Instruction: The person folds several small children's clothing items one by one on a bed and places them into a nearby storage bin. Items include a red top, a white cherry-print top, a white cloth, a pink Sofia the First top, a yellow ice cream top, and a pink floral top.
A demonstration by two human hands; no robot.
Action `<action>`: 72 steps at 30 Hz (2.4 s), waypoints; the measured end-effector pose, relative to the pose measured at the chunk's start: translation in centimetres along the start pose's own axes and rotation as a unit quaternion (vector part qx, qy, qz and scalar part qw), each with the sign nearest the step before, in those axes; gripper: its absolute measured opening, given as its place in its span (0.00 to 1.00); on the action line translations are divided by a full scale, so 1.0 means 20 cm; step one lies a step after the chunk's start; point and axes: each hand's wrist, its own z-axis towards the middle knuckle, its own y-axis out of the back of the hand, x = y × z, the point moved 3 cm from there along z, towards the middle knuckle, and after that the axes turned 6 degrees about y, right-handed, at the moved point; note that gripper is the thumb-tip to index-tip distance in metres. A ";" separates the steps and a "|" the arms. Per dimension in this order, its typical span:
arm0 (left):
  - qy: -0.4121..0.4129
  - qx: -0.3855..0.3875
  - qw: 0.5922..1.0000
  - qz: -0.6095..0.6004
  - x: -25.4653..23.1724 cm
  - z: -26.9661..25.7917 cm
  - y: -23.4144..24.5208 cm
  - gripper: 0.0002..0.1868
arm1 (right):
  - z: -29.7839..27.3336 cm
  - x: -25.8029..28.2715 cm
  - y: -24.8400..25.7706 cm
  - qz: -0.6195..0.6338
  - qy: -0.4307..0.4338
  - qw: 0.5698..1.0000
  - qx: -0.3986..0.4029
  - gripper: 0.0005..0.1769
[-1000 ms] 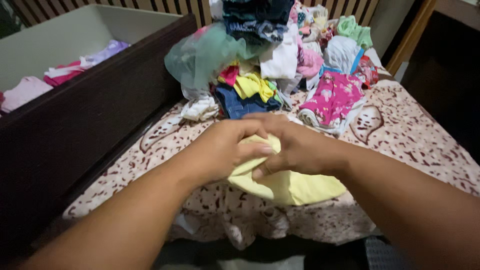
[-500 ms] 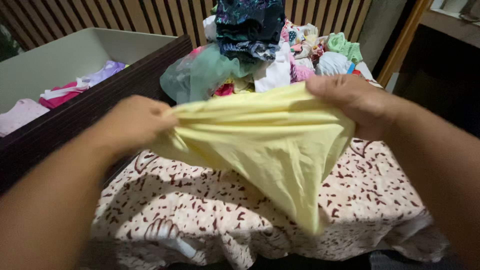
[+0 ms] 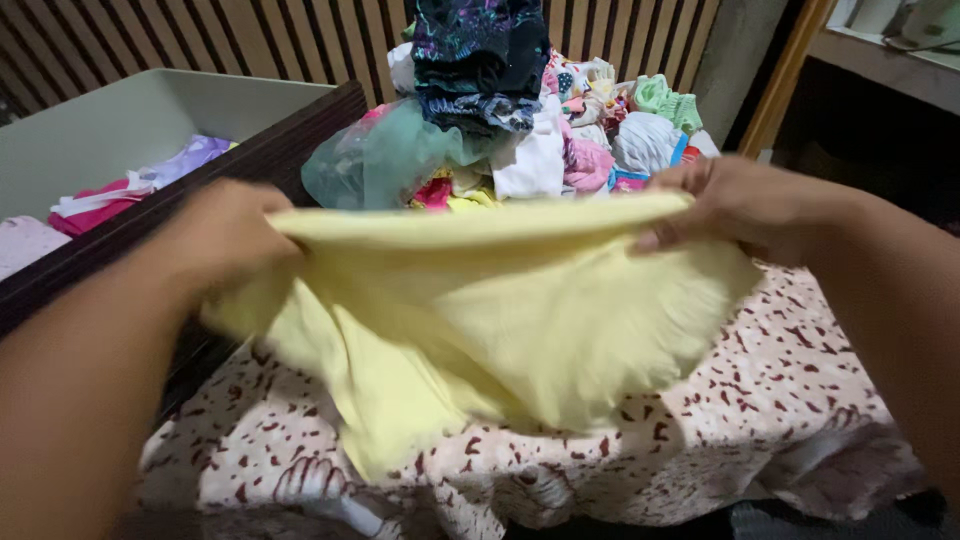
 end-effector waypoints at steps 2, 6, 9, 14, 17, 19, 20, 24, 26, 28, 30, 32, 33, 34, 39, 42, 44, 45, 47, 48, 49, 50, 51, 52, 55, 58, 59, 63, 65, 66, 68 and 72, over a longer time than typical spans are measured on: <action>0.037 -0.088 0.995 -0.030 0.03 0.07 0.09 0.22 | 0.00 0.05 0.06 -0.047 -0.010 0.987 -0.152 0.17; -0.030 -0.220 0.933 -0.283 0.01 0.07 0.29 0.14 | 0.01 0.15 0.16 0.003 0.124 0.941 -0.315 0.14; -0.151 -0.166 0.924 -0.311 0.00 0.01 0.33 0.19 | 0.03 0.06 0.22 0.073 0.166 0.950 -0.255 0.13; -0.185 0.103 0.976 0.041 0.21 0.04 -0.18 0.17 | 0.08 -0.43 0.03 -0.020 0.010 0.996 0.090 0.13; 0.004 0.403 0.914 -0.057 0.51 -0.08 -0.65 0.19 | -0.05 -0.67 -0.22 0.043 -0.112 0.947 0.298 0.29; -0.043 0.467 0.882 0.032 0.66 -0.16 -0.81 0.23 | -0.11 -0.73 -0.34 0.029 -0.155 0.923 0.352 0.22; -0.026 0.480 0.876 0.037 0.70 -0.16 -0.84 0.26 | -0.11 -0.75 -0.37 0.015 -0.180 0.928 0.327 0.20; 0.124 0.470 0.873 -0.031 0.78 0.01 -0.84 0.20 | -0.03 -0.85 -0.33 0.007 -0.217 0.963 0.157 0.24; 0.108 0.358 0.927 0.031 0.80 0.16 -0.87 0.21 | 0.07 -0.90 -0.33 -0.023 -0.208 0.976 0.066 0.26; 0.028 0.165 0.966 0.197 0.81 0.30 -0.90 0.20 | 0.13 -0.93 -0.33 -0.035 -0.211 0.977 -0.014 0.25; 0.105 0.078 0.986 0.106 0.83 0.38 -0.96 0.22 | 0.18 -0.92 -0.40 -0.030 -0.225 0.970 -0.084 0.23; 0.112 0.028 0.990 0.075 0.83 0.42 -0.99 0.21 | 0.19 -0.89 -0.46 -0.076 -0.186 0.972 -0.119 0.27; 0.081 0.024 0.992 0.091 0.79 0.43 -1.01 0.20 | 0.20 -0.87 -0.47 -0.098 -0.166 0.972 -0.137 0.29; 0.051 0.019 0.993 0.108 0.75 0.42 -1.02 0.20 | 0.21 -0.85 -0.49 -0.031 -0.155 0.977 -0.143 0.28; 0.114 -0.020 0.993 -0.029 0.50 0.40 -0.95 0.21 | 0.26 -0.75 -0.52 0.161 -0.192 0.953 -0.171 0.19; 0.122 -0.021 0.991 -0.042 0.44 0.44 -0.98 0.24 | 0.34 -0.73 -0.52 0.151 -0.189 0.964 -0.111 0.17; 0.117 -0.017 0.992 -0.033 0.45 0.50 -1.05 0.25 | 0.36 -0.75 -0.51 0.157 -0.202 0.962 -0.093 0.14; 0.110 0.001 0.994 -0.023 0.47 0.55 -1.07 0.24 | 0.38 -0.76 -0.50 0.160 -0.209 0.961 -0.084 0.12; 0.102 0.007 0.992 -0.078 0.55 0.62 -1.13 0.21 | 0.40 -0.77 -0.46 0.224 -0.225 0.936 -0.151 0.11; 0.099 -0.005 0.985 -0.143 0.59 0.64 -1.15 0.20 | 0.40 -0.77 -0.44 0.257 -0.233 0.920 -0.184 0.11; 0.097 -0.017 0.973 -0.207 0.61 0.66 -1.16 0.19 | 0.41 -0.78 -0.42 0.321 -0.248 0.895 -0.186 0.13; 0.196 0.027 0.924 -0.327 0.63 0.70 -1.16 0.17 | 0.41 -0.80 -0.40 0.383 -0.262 0.866 -0.185 0.16; 0.290 0.070 0.848 -0.438 0.64 0.74 -1.14 0.16 | 0.41 -0.82 -0.38 0.443 -0.274 0.834 -0.184 0.18; 0.376 0.111 0.748 -0.535 0.64 0.74 -1.12 0.14 | 0.42 -0.84 -0.37 0.452 -0.269 0.836 -0.159 0.20; 0.413 0.330 0.601 -0.600 0.53 0.64 -1.09 0.14 | 0.46 -0.95 -0.30 0.471 -0.256 0.838 -0.104 0.23; 0.393 0.271 0.655 -0.585 0.53 0.62 -1.00 0.15 | 0.51 -1.07 -0.23 0.479 -0.252 0.830 -0.139 0.18; 0.380 0.233 0.628 -0.638 0.54 0.63 -0.98 0.16 | 0.52 -1.09 -0.20 0.482 -0.247 0.820 -0.183 0.15; 0.368 0.106 0.564 -0.732 0.61 0.70 -0.96 0.18 | 0.49 -1.09 -0.19 0.377 -0.249 0.835 -0.315 0.09; 0.374 0.075 0.589 -0.713 0.63 0.71 -0.97 0.17 | 0.47 -1.07 -0.21 0.334 -0.257 0.851 -0.314 0.09; 0.370 0.068 0.612 -0.696 0.62 0.71 -0.97 0.16 | 0.46 -1.07 -0.22 0.313 -0.260 0.858 -0.314 0.10; 0.371 0.042 0.697 -0.612 0.62 0.70 -0.96 0.16 | 0.47 -1.09 -0.27 0.281 -0.192 0.887 -0.312 0.13; 0.310 0.012 0.858 -0.410 0.60 0.68 -0.98 0.20 | 0.43 -1.09 -0.29 0.156 -0.123 0.933 -0.301 0.12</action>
